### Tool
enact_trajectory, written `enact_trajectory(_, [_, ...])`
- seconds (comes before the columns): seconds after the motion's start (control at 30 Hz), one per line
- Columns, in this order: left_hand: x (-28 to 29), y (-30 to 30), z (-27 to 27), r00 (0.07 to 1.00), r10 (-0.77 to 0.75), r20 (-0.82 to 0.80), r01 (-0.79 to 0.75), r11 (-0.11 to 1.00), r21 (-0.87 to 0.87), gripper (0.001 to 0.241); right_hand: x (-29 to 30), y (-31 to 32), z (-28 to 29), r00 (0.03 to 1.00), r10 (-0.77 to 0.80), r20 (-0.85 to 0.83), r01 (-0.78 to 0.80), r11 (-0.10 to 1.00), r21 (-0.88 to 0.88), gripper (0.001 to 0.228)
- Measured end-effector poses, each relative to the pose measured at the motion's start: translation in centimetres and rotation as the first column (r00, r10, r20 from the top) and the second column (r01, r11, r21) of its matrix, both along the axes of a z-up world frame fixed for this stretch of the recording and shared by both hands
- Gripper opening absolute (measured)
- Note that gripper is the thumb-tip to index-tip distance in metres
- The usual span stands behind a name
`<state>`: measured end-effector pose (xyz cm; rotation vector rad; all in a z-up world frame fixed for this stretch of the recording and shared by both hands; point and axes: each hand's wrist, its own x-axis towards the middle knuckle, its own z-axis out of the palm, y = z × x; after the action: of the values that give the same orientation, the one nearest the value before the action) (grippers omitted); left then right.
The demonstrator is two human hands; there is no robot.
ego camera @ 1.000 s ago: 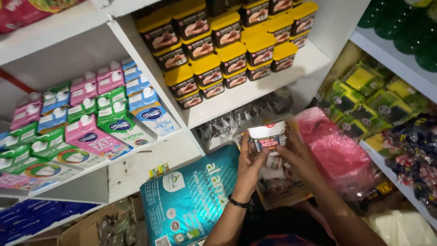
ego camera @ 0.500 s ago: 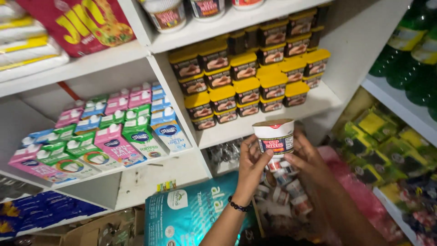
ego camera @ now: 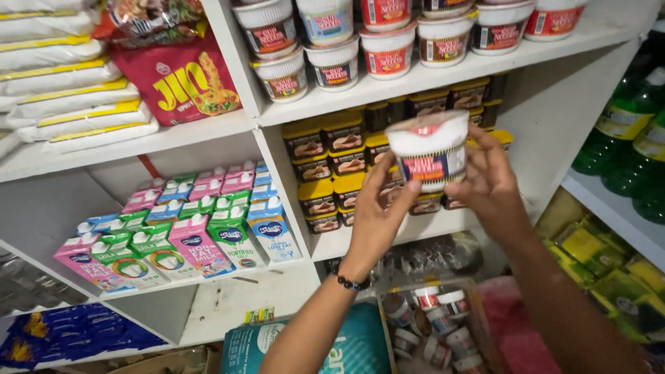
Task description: Stocking and organizing cup noodles on a grocery store shelf from a basket.
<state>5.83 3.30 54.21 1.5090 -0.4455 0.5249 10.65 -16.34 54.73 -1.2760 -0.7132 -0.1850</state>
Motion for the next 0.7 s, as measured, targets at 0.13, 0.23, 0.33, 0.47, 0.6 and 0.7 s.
enact_trajectory(0.13, [0.8, -0.3, 5.0, 0.998, -0.038, 0.052, 0.041, 0.997, -0.06, 0.076, 2.9, -0.5, 2.5, 0.975, 0.024, 0.223, -0.034, 0.999, 0.041, 0.076])
enact_trajectory(0.23, [4.2, -0.4, 5.9, 0.983, -0.096, 0.159, 0.121, 0.981, -0.152, 0.071, 4.0, -0.4, 5.6, 0.942, -0.05, 0.331, 0.058, 0.998, -0.015, 0.072])
enact_trajectory(0.33, [5.7, -0.6, 8.2, 0.987, -0.061, 0.149, 0.088, 0.98, -0.181, 0.072, 3.9, -0.3, 8.7, 0.941, -0.113, 0.32, 0.149, 0.985, -0.091, 0.07])
enact_trajectory(0.47, [6.4, -0.2, 11.5, 0.975, -0.031, 0.218, 0.059, 0.99, -0.124, 0.071, 5.3, -0.2, 11.5, 0.913, -0.094, 0.396, 0.152, 0.981, -0.118, 0.075])
enact_trajectory(0.6, [8.9, 0.3, 13.9, 0.949, 0.089, 0.302, -0.081, 0.996, -0.039, 0.073, 7.0, 0.0, 14.4, 0.883, -0.108, 0.456, 0.21, 0.961, -0.18, 0.075])
enact_trajectory(0.7, [10.5, 0.7, 15.7, 0.891, 0.147, 0.429, -0.167, 0.986, 0.011, 0.073, 8.4, 0.5, 16.2, 0.866, -0.086, 0.492, 0.183, 0.971, -0.153, 0.074])
